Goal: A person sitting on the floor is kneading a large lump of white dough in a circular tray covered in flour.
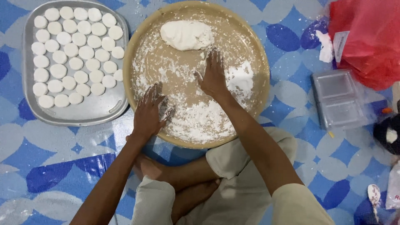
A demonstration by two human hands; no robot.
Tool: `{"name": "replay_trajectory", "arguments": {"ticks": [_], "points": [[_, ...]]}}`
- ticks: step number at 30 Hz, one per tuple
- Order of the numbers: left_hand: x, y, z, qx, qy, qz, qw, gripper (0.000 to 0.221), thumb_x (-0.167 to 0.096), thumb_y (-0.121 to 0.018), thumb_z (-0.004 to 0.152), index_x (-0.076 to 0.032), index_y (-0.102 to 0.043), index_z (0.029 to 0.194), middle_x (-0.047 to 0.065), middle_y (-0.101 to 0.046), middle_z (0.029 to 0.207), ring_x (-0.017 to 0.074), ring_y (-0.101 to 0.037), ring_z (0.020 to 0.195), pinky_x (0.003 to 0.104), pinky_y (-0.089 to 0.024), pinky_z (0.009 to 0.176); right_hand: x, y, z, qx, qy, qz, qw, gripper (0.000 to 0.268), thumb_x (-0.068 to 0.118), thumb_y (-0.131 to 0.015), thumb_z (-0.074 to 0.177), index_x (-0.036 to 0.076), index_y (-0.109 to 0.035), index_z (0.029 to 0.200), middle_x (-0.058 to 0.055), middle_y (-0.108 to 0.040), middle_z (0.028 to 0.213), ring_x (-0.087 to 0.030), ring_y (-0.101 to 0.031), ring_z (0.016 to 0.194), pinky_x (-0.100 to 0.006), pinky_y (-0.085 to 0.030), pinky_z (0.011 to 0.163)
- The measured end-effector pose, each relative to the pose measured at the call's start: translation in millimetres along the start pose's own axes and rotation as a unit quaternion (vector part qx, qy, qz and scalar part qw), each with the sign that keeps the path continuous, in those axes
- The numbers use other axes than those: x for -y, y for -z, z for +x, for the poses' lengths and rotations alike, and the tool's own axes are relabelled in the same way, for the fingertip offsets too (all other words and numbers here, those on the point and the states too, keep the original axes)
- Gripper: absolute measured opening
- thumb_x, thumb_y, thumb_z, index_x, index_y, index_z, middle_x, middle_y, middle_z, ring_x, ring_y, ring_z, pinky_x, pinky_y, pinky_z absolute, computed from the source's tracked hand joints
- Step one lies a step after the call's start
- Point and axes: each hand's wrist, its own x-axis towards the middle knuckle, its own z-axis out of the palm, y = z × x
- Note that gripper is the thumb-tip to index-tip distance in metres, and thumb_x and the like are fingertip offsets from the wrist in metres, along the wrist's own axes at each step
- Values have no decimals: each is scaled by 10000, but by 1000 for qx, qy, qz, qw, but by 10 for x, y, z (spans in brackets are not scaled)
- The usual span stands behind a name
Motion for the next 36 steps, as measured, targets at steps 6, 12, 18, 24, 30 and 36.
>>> {"name": "replay_trajectory", "arguments": {"ticks": [6, 12, 18, 24, 30, 36], "points": [[-14, 33, -48, 5, 11, -9, 1000, 754, -368, -816, 763, -162, -517, 1423, 232, -324, 1604, 421, -352, 1478, 559, -337, 1174, 30, -5, -205, -132, -7, 154, 979, 454, 156, -585, 1035, -35, -504, 1438, -246, -439, 1532, -355, -380, 1470, -428, -244, 1256], [83, -115, -7, -5, -3, -18, 1000, 711, -375, -798, 785, -141, -537, 1403, 244, -307, 1611, 432, -330, 1486, 567, -332, 1172, 50, -103, -325, -196, 33, 189, 962, 246, 16, -648, 975, 12, -693, 1216, -196, -641, 1329, -343, -607, 1285, -458, -491, 1093], [-88, 141, -60, -18, -4, -16, 1000, 700, -395, -795, 787, -145, -553, 1395, 243, -297, 1619, 424, -330, 1487, 558, -330, 1178, 53, -50, -496, -182, 72, 182, 964, 265, -46, -687, 913, 62, -746, 1148, -160, -705, 1257, -304, -660, 1219, -403, -550, 1028], [41, 18, -19, 12, 21, -6, 1000, 820, -460, -777, 792, -218, -440, 1500, 237, -292, 1615, 417, -340, 1484, 550, -316, 1193, -102, -148, -449, -146, 77, 163, 973, 263, -13, -703, 917, 91, -747, 1154, -139, -720, 1243, -285, -674, 1201, -408, -551, 1015], [-154, 287, -99, 25, 29, 6, 999, 903, -371, -837, 758, -167, -401, 1522, 263, -282, 1614, 432, -336, 1480, 554, -319, 1193, -579, -690, -355, -142, -54, 517, 842, 381, 67, -740, 867, 45, -683, 1243, -135, -747, 1144, -260, -719, 1091, -395, -567, 957], [-97, 278, -52, 27, 34, -2, 999, 839, -329, -817, 790, -154, -415, 1505, 288, -305, 1591, 465, -412, 1425, 558, -331, 1189, -578, -365, -592, -53, 97, 617, 779, 316, -89, -649, 906, -84, -597, 1217, -96, -669, 1100, -134, -626, 939, -230, -554, 891]]}}
